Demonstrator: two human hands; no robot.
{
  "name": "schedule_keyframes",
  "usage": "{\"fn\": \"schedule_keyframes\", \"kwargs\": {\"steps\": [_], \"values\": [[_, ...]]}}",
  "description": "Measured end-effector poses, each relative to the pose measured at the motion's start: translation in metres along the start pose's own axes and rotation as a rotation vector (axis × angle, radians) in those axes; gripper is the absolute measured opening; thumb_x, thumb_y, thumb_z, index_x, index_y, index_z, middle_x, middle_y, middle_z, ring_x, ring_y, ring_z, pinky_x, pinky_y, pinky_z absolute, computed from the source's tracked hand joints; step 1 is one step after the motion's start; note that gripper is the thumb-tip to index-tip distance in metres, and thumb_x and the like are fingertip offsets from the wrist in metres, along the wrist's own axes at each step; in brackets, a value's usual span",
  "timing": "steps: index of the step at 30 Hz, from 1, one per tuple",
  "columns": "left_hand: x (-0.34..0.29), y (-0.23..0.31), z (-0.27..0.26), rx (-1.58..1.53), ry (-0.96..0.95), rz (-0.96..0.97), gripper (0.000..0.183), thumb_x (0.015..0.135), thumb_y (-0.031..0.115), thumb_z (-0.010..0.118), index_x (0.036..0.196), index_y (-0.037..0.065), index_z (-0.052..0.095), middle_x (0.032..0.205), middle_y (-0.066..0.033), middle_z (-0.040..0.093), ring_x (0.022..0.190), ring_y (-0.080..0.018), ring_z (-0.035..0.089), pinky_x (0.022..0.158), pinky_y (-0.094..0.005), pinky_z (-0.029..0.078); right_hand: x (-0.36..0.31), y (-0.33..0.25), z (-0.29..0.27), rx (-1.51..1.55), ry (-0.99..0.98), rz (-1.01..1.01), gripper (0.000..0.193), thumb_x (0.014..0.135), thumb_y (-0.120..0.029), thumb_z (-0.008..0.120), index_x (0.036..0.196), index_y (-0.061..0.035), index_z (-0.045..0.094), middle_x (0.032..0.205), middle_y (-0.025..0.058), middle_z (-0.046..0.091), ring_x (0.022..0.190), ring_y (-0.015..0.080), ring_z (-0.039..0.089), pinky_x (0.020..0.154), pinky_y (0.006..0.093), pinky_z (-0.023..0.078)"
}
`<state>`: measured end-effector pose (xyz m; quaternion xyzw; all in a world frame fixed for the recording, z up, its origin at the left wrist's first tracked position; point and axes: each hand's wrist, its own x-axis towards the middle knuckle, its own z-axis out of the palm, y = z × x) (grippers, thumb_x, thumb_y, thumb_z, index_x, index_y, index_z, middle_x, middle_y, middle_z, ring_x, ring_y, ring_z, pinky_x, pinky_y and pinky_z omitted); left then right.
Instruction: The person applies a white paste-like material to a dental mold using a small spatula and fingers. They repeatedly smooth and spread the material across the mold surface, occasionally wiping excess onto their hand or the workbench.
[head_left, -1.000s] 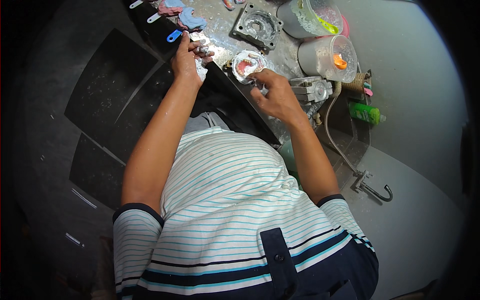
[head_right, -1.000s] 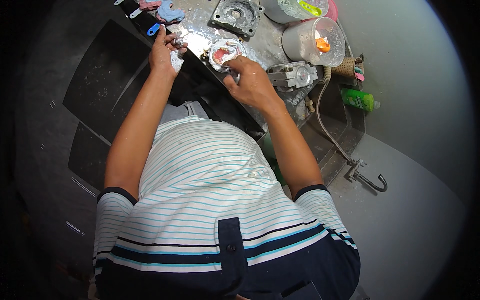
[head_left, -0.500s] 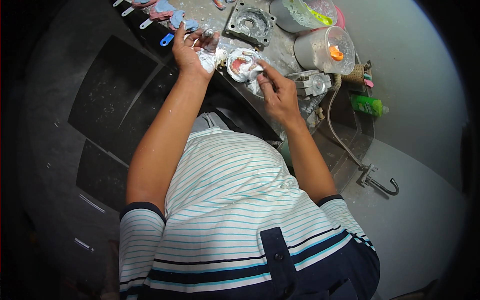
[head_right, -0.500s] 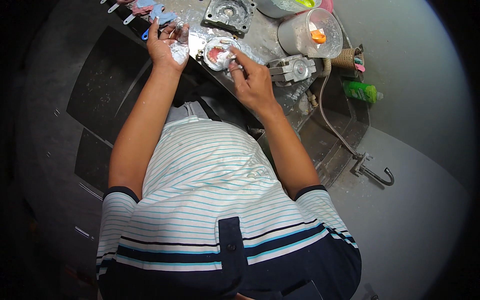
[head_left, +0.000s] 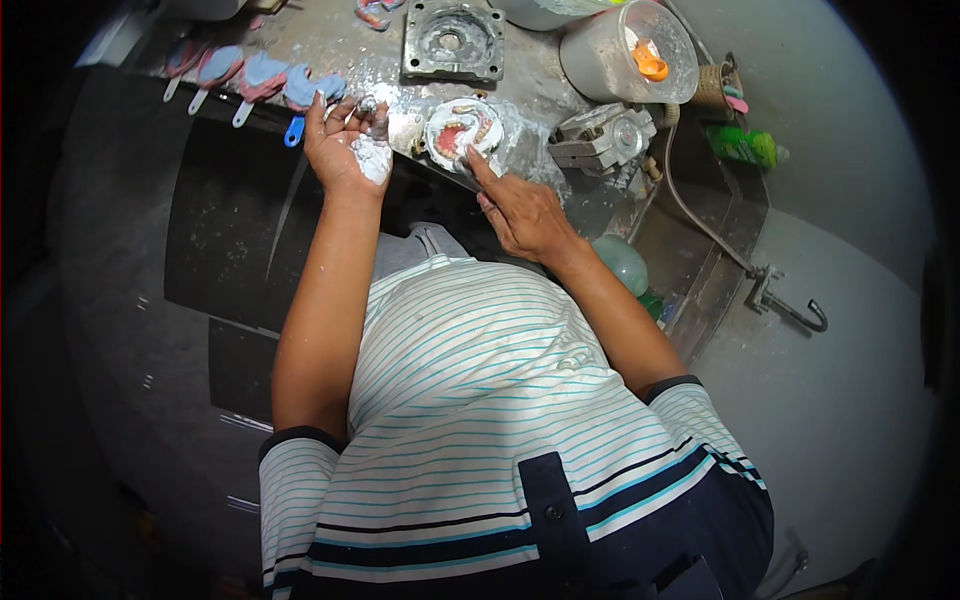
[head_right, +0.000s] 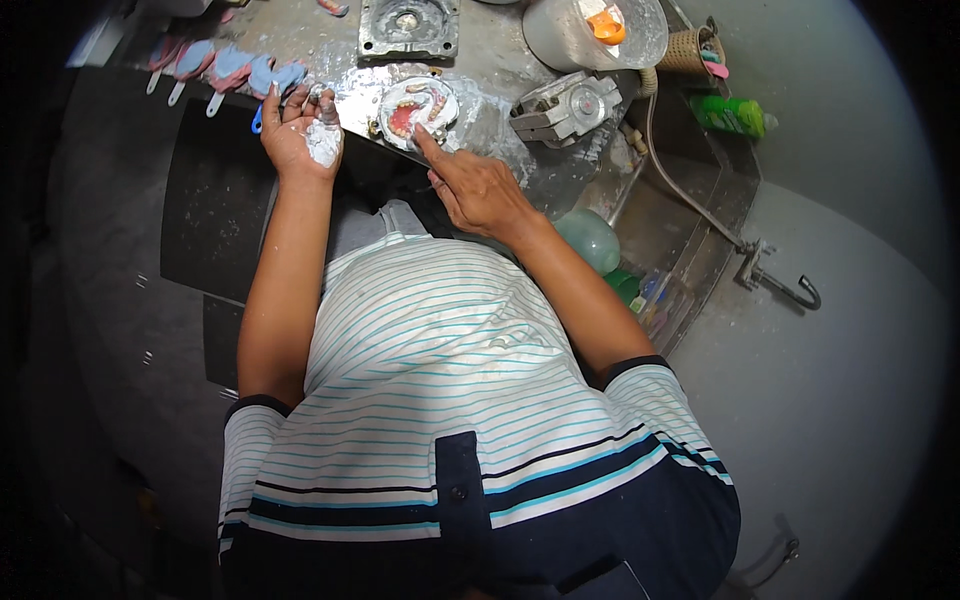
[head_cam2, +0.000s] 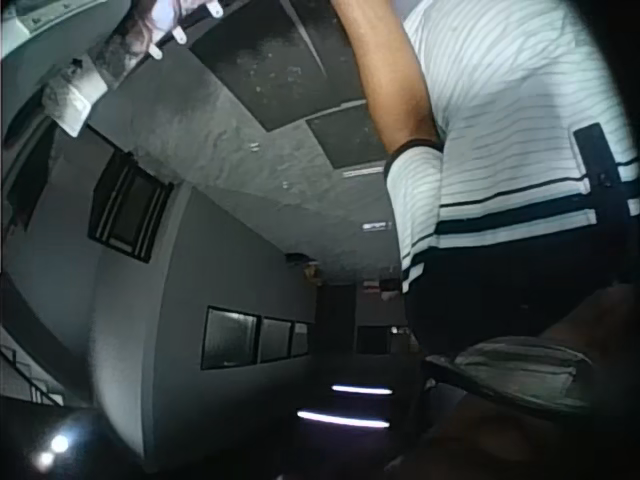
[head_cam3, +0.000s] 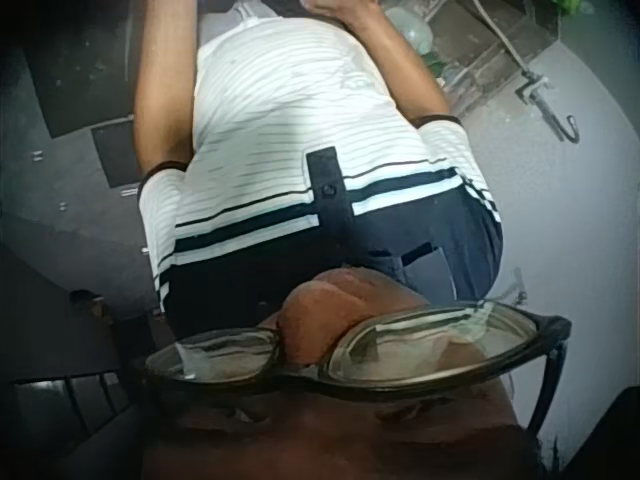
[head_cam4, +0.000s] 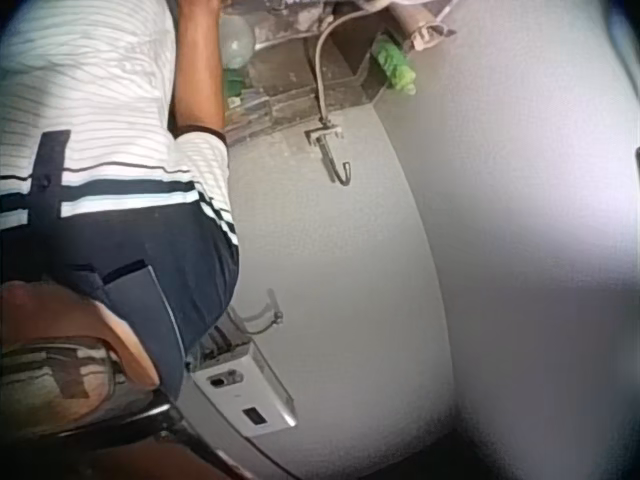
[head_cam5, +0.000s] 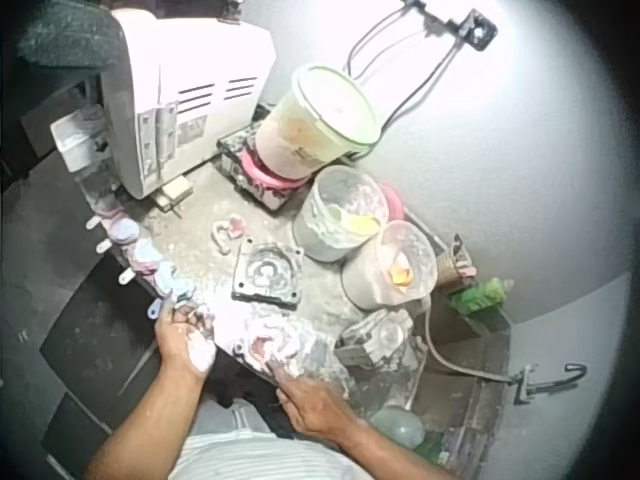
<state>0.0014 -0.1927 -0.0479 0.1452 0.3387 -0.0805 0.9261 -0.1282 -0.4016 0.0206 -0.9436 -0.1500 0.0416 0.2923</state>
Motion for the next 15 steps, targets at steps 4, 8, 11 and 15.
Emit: {"fn": "schedule_keyframes", "kwargs": {"steps": [4,8,11,15], "values": [[-0.001,0.008,0.016,0.121,0.015,-0.029,0.040,0.089,0.038,0.069,0.083,-0.001,0.062,0.084,-0.0158,0.064,0.076,-0.0300,0.066,0.065,-0.0326,0.059,-0.004,0.000,0.005,0.149,0.142,0.100,0.053,0.097,-0.007,0.056,0.148,-0.0017,0.042,0.089,0.0187,0.067,0.079,0.0319,0.068,0.073,0.0347,0.052],[-0.005,0.018,0.029,0.226,-0.037,-0.114,0.040,0.090,0.039,0.068,0.085,-0.001,0.062,0.080,-0.0156,0.065,0.074,-0.0290,0.066,0.063,-0.0325,0.058,0.000,-0.006,0.017,0.377,0.368,0.305,0.046,0.101,-0.007,0.052,0.146,-0.0003,0.044,0.111,0.0233,0.069,0.099,0.0231,0.070,0.085,0.0295,0.051],[-0.008,0.027,0.032,0.288,-0.096,-0.206,0.040,0.091,0.039,0.066,0.085,0.000,0.062,0.078,-0.0156,0.065,0.073,-0.0280,0.066,0.060,-0.0321,0.057,0.001,-0.005,0.027,0.380,0.412,0.363,0.047,0.099,-0.004,0.052,0.145,-0.0016,0.046,0.108,0.0231,0.069,0.097,0.0269,0.070,0.084,0.0321,0.052],[-0.003,0.040,0.034,0.403,-0.113,-0.315,0.038,0.093,0.039,0.064,0.085,0.001,0.062,0.079,-0.0156,0.065,0.071,-0.0265,0.064,0.057,-0.0309,0.055,-0.002,-0.016,0.043,0.337,0.536,0.405,0.049,0.095,-0.001,0.053,0.144,-0.0028,0.048,0.104,0.0230,0.070,0.090,0.0326,0.069,0.084,0.0361,0.054]]}}
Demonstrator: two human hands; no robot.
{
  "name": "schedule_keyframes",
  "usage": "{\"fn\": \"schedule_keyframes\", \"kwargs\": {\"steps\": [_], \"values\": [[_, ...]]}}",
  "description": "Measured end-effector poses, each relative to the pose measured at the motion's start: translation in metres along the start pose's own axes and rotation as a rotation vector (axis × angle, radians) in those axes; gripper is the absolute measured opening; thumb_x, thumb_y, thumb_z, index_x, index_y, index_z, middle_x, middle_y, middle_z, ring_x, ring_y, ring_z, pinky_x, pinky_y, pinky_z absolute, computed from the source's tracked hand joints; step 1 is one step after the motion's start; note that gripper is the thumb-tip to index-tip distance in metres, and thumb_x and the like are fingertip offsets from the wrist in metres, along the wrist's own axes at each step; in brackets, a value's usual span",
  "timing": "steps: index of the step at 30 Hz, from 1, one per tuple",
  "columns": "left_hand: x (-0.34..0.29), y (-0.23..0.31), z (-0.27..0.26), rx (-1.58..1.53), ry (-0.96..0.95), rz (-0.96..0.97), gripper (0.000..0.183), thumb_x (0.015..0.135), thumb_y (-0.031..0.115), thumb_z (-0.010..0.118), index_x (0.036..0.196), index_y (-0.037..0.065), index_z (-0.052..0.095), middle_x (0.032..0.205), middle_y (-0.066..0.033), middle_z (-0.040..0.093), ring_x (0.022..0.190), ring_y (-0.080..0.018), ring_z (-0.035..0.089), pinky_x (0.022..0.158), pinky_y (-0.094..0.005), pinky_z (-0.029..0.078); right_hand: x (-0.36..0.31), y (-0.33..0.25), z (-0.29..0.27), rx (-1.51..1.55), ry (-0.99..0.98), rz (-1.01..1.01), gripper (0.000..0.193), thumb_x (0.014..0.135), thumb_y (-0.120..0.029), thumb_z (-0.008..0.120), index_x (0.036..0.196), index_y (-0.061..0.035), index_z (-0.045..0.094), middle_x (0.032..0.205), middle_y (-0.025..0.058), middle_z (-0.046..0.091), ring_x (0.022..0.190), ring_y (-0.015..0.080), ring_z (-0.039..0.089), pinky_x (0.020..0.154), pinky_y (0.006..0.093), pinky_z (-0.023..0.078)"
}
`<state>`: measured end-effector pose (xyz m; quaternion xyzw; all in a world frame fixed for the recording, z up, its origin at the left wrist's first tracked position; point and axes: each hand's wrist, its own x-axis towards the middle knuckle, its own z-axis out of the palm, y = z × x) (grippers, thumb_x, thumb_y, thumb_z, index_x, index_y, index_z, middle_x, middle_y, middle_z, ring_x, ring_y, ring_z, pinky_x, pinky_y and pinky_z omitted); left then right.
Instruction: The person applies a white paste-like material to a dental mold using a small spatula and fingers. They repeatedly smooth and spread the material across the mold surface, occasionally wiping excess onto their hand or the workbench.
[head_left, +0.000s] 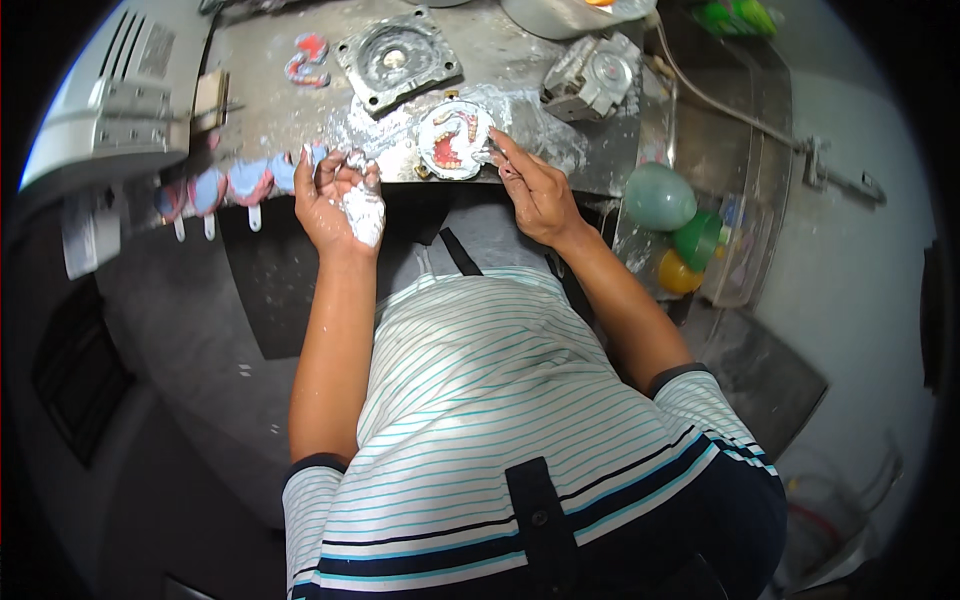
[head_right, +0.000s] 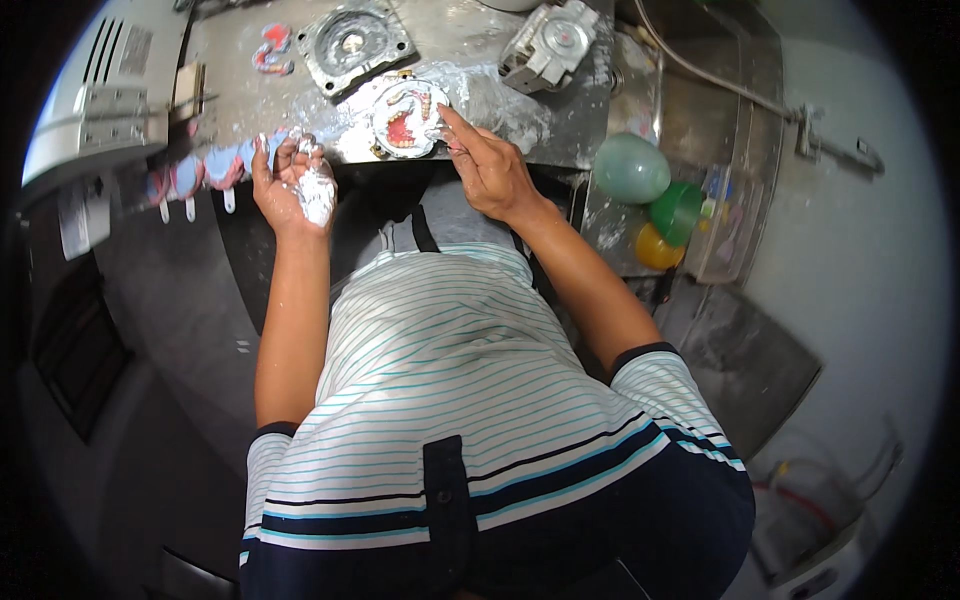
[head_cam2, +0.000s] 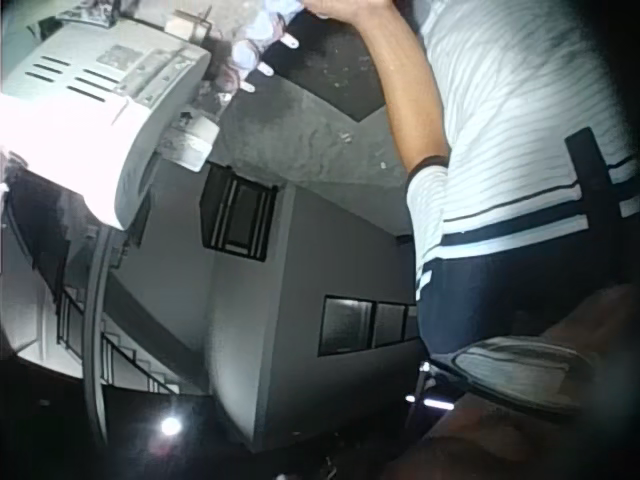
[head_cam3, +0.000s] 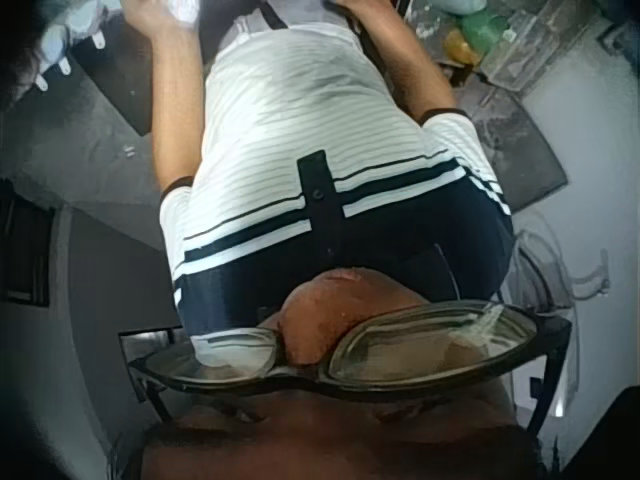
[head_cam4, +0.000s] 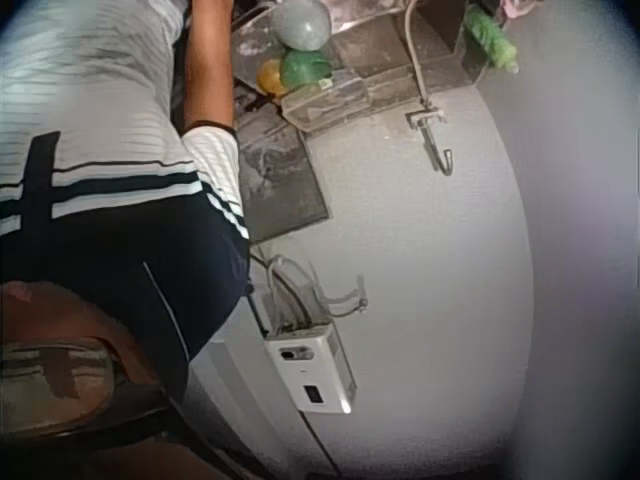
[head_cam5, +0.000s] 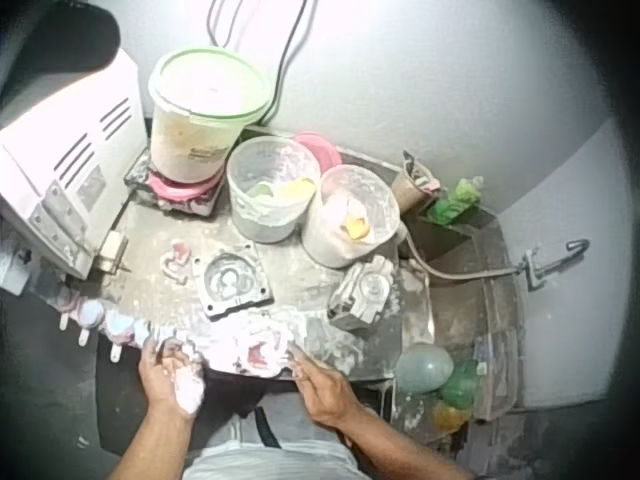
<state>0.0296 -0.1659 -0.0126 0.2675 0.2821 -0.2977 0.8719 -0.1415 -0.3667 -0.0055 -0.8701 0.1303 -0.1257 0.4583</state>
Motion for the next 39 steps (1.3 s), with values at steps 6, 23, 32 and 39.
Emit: {"fn": "schedule_keyframes", "kwargs": {"steps": [6,23,32,39], "values": [[0.018,0.037,0.001,0.287,-0.010,-0.076,0.038,0.094,0.040,0.062,0.087,0.003,0.062,0.080,-0.0142,0.064,0.066,-0.0246,0.062,0.054,-0.0293,0.052,-0.028,-0.019,0.036,-0.128,0.238,0.070,0.049,0.092,0.001,0.052,0.141,0.0031,0.049,0.103,0.0243,0.069,0.086,0.0327,0.068,0.082,0.0360,0.054],[0.033,0.013,0.052,0.382,-0.117,-0.167,0.045,0.089,0.037,0.068,0.083,-0.006,0.054,0.090,-0.0219,0.059,0.090,-0.0357,0.065,0.088,-0.0497,0.059,-0.004,-0.161,0.125,-0.004,0.359,0.123,0.080,0.083,-0.005,0.065,0.151,0.0074,0.027,0.084,0.0167,0.067,0.071,0.0302,0.062,0.065,0.0395,0.053],[0.051,-0.005,0.063,0.357,-0.046,-0.040,0.044,0.088,0.035,0.070,0.077,-0.004,0.051,0.069,-0.0153,0.051,0.067,-0.0306,0.061,0.083,-0.0459,0.060,-0.028,-0.097,0.084,0.031,0.578,0.198,0.051,0.096,-0.006,0.054,0.144,0.0030,0.042,0.109,0.0249,0.068,0.099,0.0366,0.068,0.082,0.0419,0.055],[0.049,0.002,0.051,0.520,-0.025,0.012,0.045,0.090,0.035,0.069,0.079,-0.006,0.053,0.063,-0.0142,0.048,0.057,-0.0226,0.053,0.082,-0.0465,0.061,-0.019,-0.025,0.051,0.031,0.448,0.243,0.048,0.098,-0.005,0.051,0.145,-0.0043,0.043,0.111,0.0245,0.068,0.102,0.0386,0.066,0.091,0.0422,0.051]]}}
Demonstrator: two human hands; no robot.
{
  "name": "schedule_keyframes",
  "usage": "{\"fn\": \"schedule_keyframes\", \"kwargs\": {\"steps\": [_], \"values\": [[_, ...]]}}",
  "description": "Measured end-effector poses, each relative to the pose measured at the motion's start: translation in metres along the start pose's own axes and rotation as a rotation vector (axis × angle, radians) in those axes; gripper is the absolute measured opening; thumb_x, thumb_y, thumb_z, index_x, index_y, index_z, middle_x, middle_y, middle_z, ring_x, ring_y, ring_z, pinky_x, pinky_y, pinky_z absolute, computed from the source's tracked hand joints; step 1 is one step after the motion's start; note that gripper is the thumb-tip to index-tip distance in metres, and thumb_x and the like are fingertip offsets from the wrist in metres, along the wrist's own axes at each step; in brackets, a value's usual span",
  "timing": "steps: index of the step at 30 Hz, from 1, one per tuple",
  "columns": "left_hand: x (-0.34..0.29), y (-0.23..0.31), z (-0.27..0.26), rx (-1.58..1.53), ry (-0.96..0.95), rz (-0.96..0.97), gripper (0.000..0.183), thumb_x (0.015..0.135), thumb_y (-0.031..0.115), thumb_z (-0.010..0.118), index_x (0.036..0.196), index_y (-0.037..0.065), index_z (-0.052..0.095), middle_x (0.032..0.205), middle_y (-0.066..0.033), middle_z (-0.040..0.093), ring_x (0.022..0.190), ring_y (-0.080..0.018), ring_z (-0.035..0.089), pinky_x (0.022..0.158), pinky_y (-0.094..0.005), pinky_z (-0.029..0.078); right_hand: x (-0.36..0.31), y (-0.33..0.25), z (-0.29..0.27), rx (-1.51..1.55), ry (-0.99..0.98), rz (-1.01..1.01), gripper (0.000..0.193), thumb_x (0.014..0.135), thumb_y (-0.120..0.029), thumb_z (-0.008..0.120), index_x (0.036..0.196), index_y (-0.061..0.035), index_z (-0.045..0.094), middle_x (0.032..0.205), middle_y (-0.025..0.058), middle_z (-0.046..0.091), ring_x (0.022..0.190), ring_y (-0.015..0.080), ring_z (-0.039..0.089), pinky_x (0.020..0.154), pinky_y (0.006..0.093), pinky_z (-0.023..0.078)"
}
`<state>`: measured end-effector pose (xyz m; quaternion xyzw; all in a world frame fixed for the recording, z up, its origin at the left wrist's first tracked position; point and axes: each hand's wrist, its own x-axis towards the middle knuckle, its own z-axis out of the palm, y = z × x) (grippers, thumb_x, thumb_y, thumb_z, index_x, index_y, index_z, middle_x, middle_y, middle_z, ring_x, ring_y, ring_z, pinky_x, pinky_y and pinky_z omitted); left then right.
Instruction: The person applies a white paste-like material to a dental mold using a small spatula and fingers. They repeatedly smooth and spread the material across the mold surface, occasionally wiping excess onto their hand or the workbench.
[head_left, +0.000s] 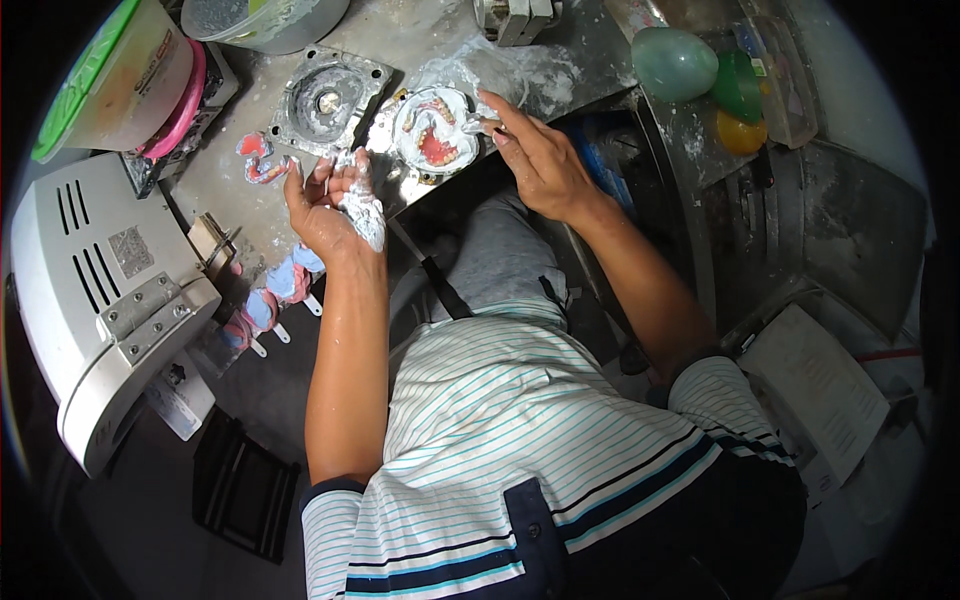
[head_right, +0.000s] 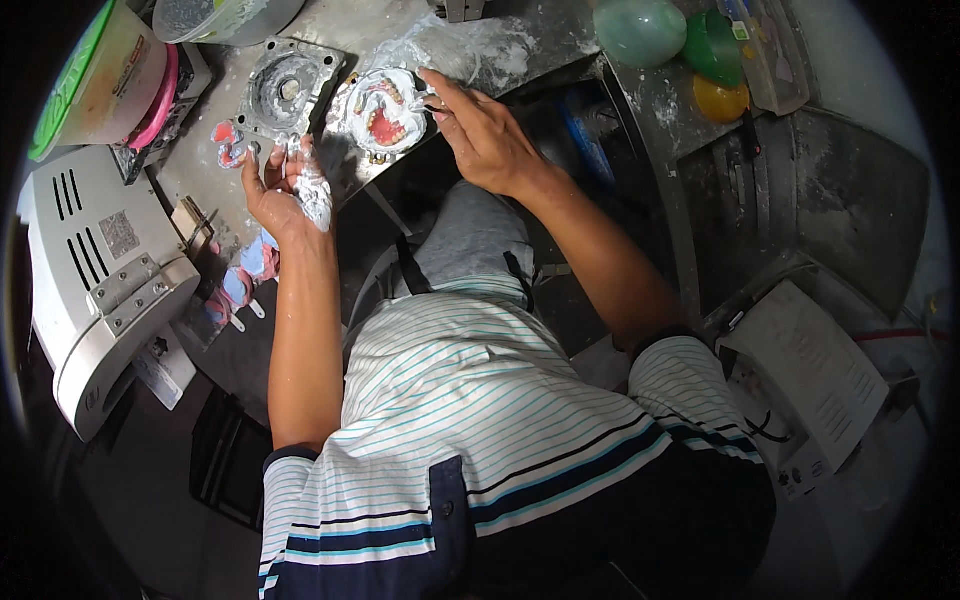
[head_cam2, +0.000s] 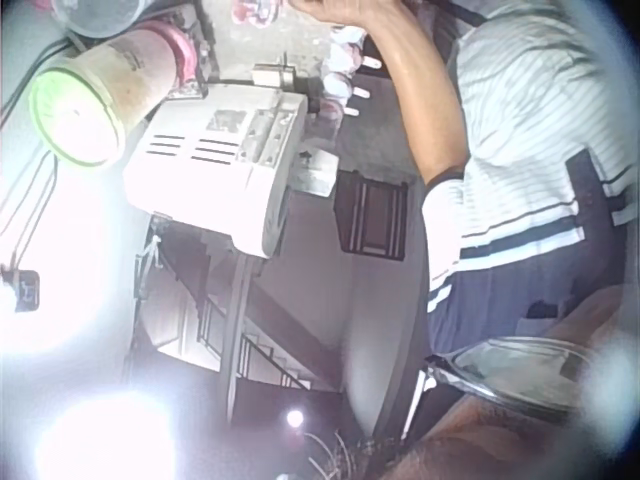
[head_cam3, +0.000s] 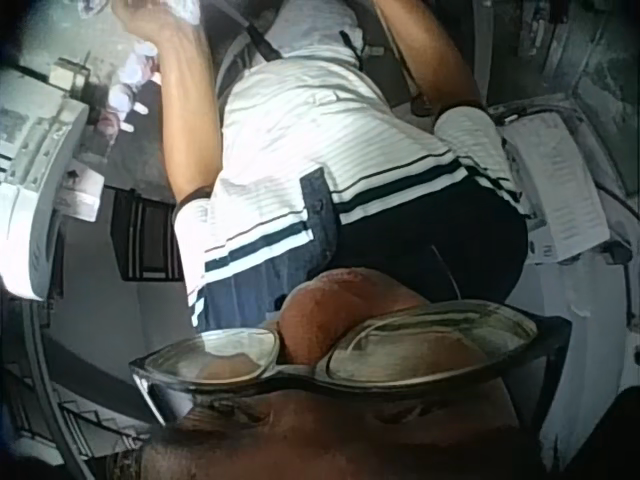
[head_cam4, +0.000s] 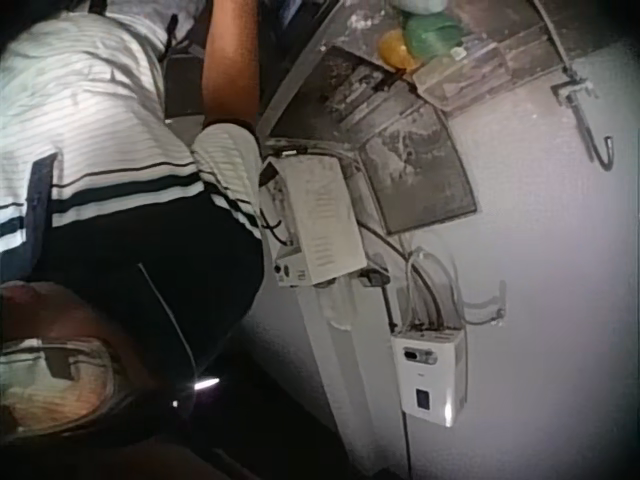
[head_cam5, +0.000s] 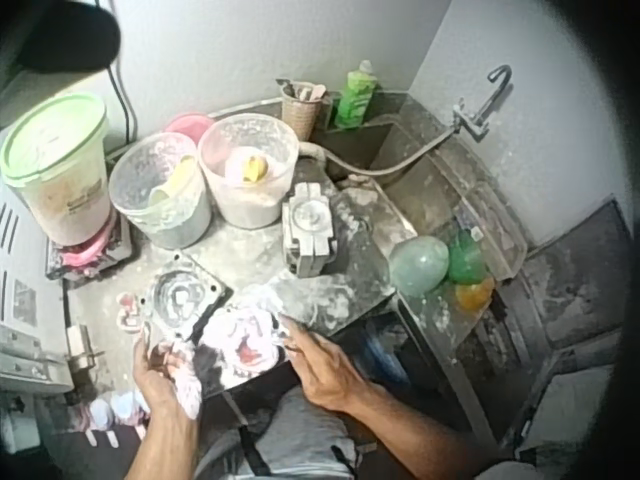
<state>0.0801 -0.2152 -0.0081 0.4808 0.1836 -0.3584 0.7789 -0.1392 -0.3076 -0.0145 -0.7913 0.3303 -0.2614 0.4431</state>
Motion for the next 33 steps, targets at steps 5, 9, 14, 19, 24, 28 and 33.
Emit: {"fn": "schedule_keyframes", "kwargs": {"steps": [5,9,14,19,24,28,33], "values": [[0.002,0.001,-0.010,-0.039,0.030,0.011,0.042,0.091,0.034,0.067,0.080,-0.005,0.054,0.065,-0.0147,0.051,0.057,-0.0241,0.054,0.082,-0.0484,0.060,0.009,-0.002,-0.006,-0.063,-0.079,-0.061,0.050,0.098,-0.004,0.052,0.147,-0.0050,0.043,0.115,0.0246,0.066,0.103,0.0334,0.069,0.086,0.0383,0.055],[0.001,0.002,-0.011,-0.016,-0.029,0.017,0.045,0.091,0.035,0.066,0.081,-0.008,0.058,0.065,-0.0159,0.053,0.060,-0.0244,0.058,0.074,-0.0408,0.062,0.018,-0.003,-0.011,-0.207,-0.148,-0.069,0.057,0.090,-0.002,0.059,0.146,-0.0033,0.043,0.098,0.0181,0.072,0.086,0.0329,0.065,0.077,0.0420,0.054],[0.004,0.004,-0.005,-0.022,0.022,0.012,0.046,0.092,0.037,0.064,0.081,-0.007,0.058,0.064,-0.0159,0.052,0.060,-0.0261,0.059,0.076,-0.0410,0.061,0.028,-0.006,-0.014,-0.194,-0.193,-0.063,0.052,0.092,0.000,0.056,0.144,-0.0076,0.048,0.094,0.0201,0.066,0.085,0.0345,0.067,0.077,0.0404,0.055],[0.007,0.006,-0.010,-0.020,-0.002,0.005,0.045,0.092,0.037,0.066,0.080,-0.006,0.057,0.069,-0.0175,0.055,0.065,-0.0289,0.061,0.078,-0.0452,0.061,0.036,0.005,-0.016,-0.213,-0.233,-0.041,0.042,0.096,-0.005,0.055,0.137,-0.0052,0.055,0.099,0.0201,0.067,0.088,0.0343,0.068,0.077,0.0393,0.054],[0.005,0.006,-0.008,-0.006,-0.009,-0.008,0.045,0.091,0.036,0.066,0.080,-0.007,0.058,0.067,-0.0184,0.055,0.065,-0.0303,0.062,0.078,-0.0437,0.061,0.046,0.002,-0.022,0.078,-0.121,0.254,0.029,0.099,-0.012,0.054,0.124,0.0007,0.062,0.100,0.0217,0.071,0.088,0.0298,0.072,0.080,0.0382,0.054],[0.002,-0.003,-0.003,0.006,-0.098,-0.023,0.047,0.090,0.037,0.067,0.084,-0.008,0.058,0.078,-0.0209,0.061,0.079,-0.0364,0.067,0.084,-0.0462,0.061,0.017,-0.045,0.001,0.304,-0.106,-0.018,0.032,0.102,-0.011,0.045,0.126,0.0040,0.061,0.122,0.0189,0.068,0.104,0.0264,0.067,0.090,0.0370,0.051],[0.001,-0.007,0.011,-0.206,-0.119,-0.184,0.047,0.089,0.036,0.066,0.083,-0.009,0.057,0.080,-0.0253,0.061,0.077,-0.0340,0.067,0.076,-0.0448,0.063,-0.024,-0.087,0.037,0.050,-0.227,-0.091,0.052,0.096,-0.003,0.053,0.144,0.0113,0.038,0.121,0.0247,0.066,0.093,0.0342,0.066,0.084,0.0386,0.054]]}}
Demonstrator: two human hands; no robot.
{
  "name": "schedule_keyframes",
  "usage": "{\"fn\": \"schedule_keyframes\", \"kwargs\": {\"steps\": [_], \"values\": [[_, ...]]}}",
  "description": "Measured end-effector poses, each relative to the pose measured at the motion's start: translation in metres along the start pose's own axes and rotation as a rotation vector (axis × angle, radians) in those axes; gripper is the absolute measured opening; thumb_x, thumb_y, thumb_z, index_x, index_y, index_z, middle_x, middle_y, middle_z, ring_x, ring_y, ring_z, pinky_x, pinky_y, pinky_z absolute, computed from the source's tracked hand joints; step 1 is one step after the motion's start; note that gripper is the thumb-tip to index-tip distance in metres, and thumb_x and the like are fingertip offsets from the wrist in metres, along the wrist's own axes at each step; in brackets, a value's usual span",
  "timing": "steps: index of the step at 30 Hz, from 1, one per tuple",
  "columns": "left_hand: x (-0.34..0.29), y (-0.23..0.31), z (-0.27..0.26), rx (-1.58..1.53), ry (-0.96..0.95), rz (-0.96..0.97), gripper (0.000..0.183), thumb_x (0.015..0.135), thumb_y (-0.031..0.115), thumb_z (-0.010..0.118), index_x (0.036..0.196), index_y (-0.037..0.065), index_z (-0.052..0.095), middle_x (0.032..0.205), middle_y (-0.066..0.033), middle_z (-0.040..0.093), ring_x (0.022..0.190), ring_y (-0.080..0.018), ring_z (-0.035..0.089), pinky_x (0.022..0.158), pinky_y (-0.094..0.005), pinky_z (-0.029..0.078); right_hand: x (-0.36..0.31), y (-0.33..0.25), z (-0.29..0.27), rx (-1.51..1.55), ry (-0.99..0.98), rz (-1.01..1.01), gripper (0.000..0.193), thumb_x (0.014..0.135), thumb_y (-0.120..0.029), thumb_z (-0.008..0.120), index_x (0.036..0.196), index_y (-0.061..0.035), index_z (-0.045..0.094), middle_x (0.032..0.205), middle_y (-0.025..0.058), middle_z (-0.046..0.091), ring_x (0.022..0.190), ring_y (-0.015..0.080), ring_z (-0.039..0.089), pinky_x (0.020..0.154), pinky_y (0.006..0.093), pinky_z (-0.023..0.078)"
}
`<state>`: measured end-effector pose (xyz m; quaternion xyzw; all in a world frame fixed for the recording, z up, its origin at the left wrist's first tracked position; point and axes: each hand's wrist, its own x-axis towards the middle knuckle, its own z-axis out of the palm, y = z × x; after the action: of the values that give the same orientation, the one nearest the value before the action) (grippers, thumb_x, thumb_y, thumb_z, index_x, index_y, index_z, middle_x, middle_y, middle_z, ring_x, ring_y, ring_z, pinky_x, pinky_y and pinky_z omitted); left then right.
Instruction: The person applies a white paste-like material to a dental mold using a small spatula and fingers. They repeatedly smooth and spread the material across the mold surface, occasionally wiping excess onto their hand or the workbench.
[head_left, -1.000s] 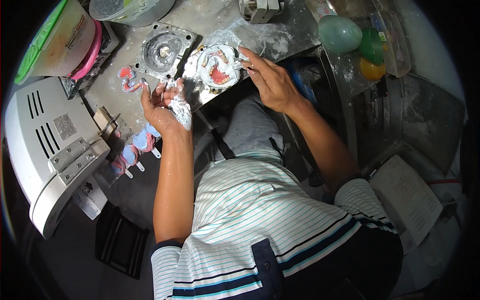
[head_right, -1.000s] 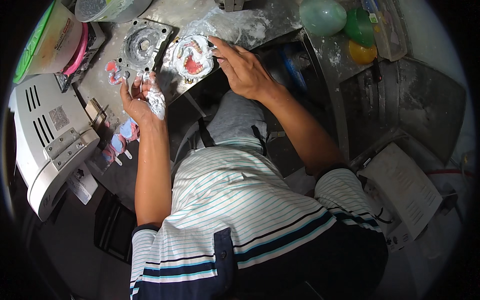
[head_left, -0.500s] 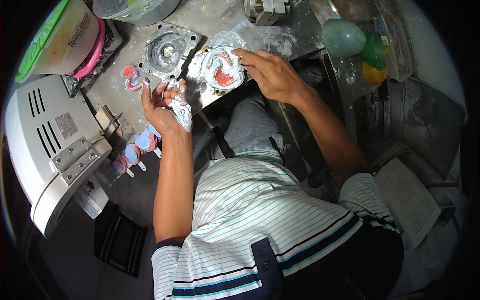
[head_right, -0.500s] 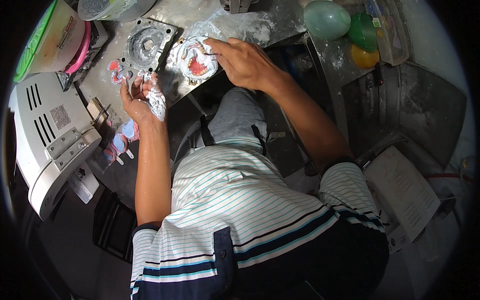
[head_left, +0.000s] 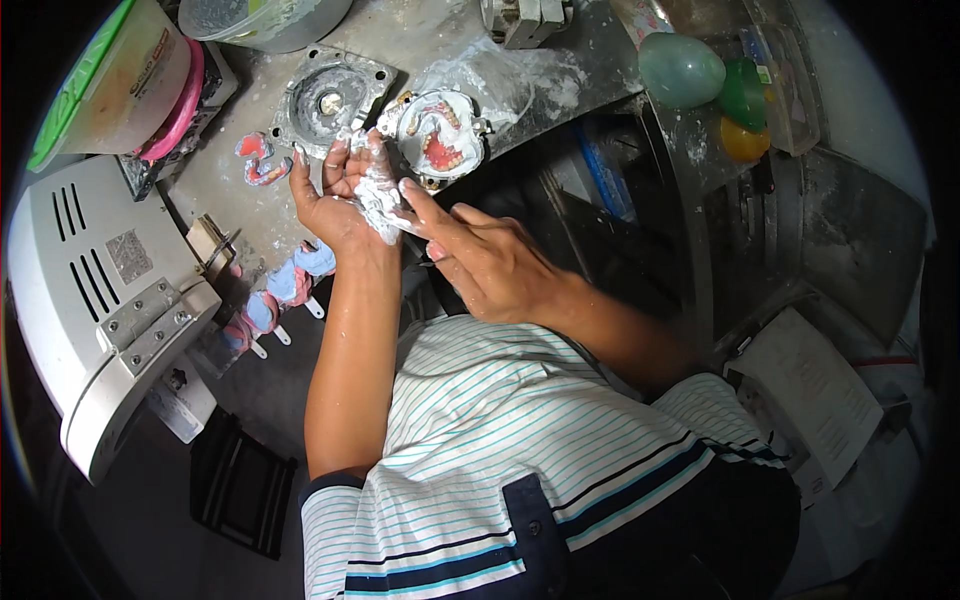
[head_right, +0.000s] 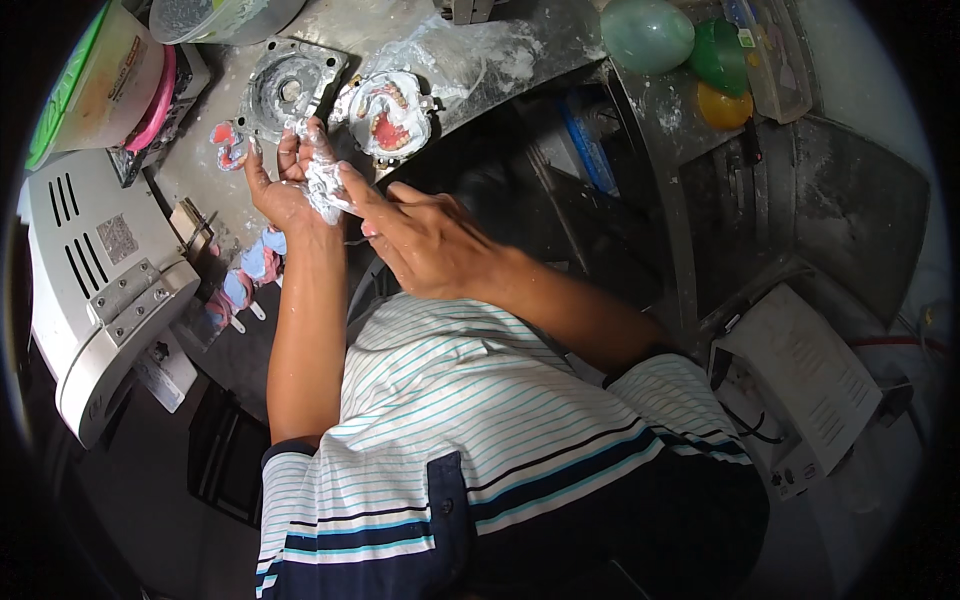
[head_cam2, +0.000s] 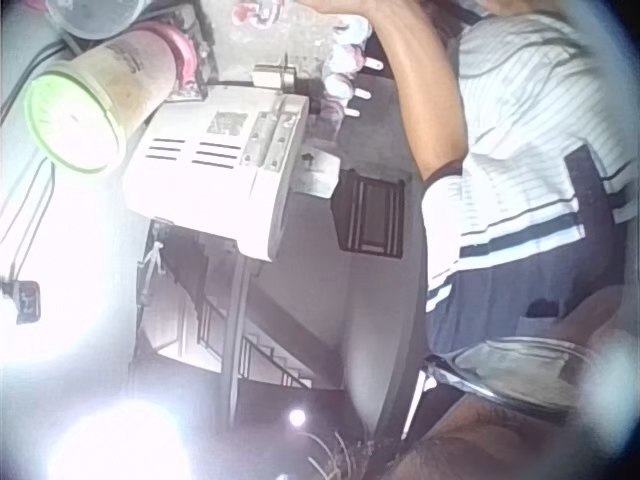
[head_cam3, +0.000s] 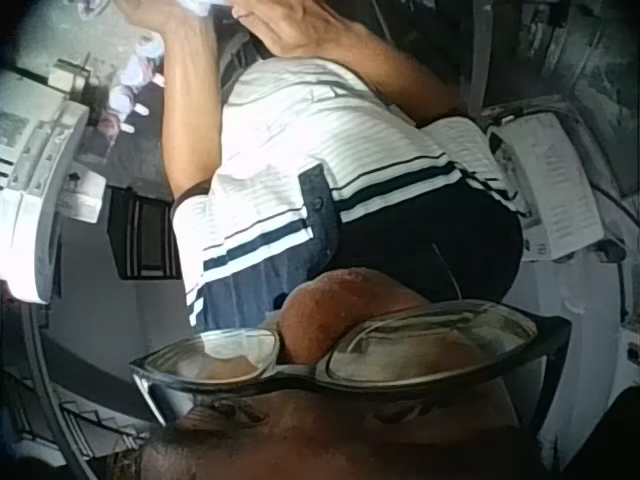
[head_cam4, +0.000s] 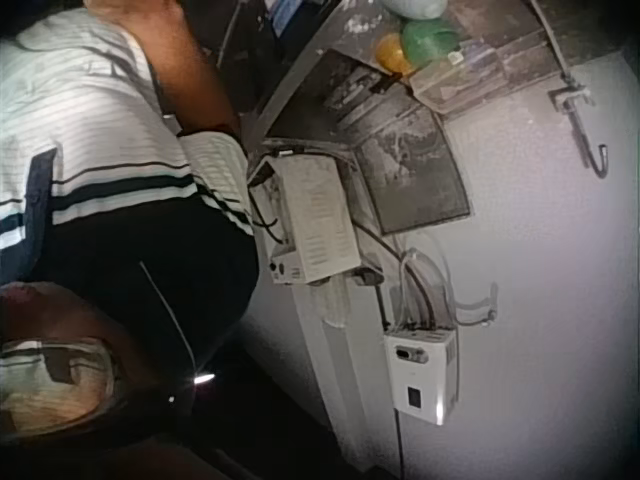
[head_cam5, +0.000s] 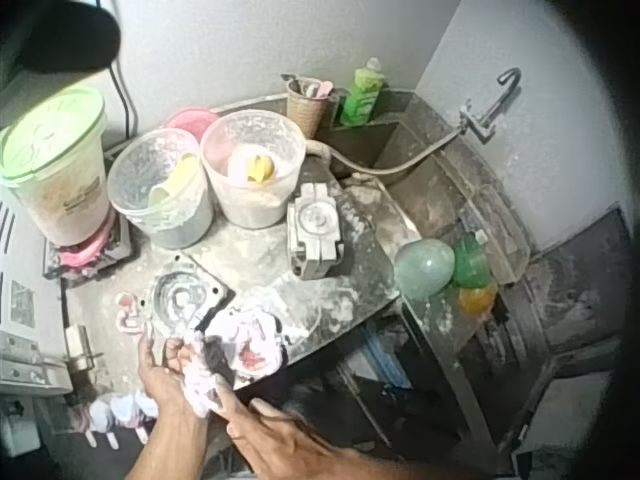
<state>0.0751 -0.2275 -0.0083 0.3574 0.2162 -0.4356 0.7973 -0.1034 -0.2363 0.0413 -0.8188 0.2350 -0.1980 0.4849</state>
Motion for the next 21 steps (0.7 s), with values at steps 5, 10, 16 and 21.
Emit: {"fn": "schedule_keyframes", "kwargs": {"steps": [5,10,16,21], "values": [[0.012,0.008,-0.007,-0.080,0.149,0.010,0.050,0.090,0.039,0.064,0.083,-0.009,0.058,0.079,-0.0249,0.060,0.076,-0.0337,0.067,0.080,-0.0427,0.063,-0.008,0.029,-0.016,0.001,0.202,-0.042,0.055,0.095,-0.003,0.054,0.145,0.0084,0.037,0.105,0.0213,0.070,0.080,0.0333,0.063,0.079,0.0406,0.051],[0.010,0.006,-0.012,0.006,0.122,0.040,0.048,0.092,0.037,0.062,0.083,-0.010,0.058,0.070,-0.0218,0.059,0.071,-0.0332,0.066,0.079,-0.0431,0.062,-0.001,0.072,-0.033,-0.315,0.183,0.090,0.053,0.100,-0.011,0.049,0.149,0.0046,0.036,0.115,0.0166,0.070,0.108,0.0289,0.056,0.103,0.0411,0.037],[0.001,0.009,-0.006,0.053,0.165,0.080,0.048,0.093,0.037,0.061,0.083,-0.009,0.058,0.068,-0.0210,0.058,0.068,-0.0328,0.066,0.078,-0.0430,0.062,-0.014,0.072,-0.016,-0.419,0.220,0.082,0.063,0.094,-0.011,0.055,0.151,0.0016,0.031,0.113,0.0115,0.071,0.119,0.0355,0.051,0.112,0.0568,0.022],[-0.002,0.012,-0.009,0.079,0.201,0.113,0.047,0.093,0.037,0.062,0.081,-0.009,0.057,0.065,-0.0184,0.056,0.062,-0.0284,0.061,0.081,-0.0448,0.061,-0.027,0.056,0.006,-0.424,0.277,0.123,0.062,0.094,-0.011,0.055,0.147,0.0095,0.031,0.124,0.0183,0.065,0.128,0.0390,0.047,0.115,0.0611,0.015]]}}
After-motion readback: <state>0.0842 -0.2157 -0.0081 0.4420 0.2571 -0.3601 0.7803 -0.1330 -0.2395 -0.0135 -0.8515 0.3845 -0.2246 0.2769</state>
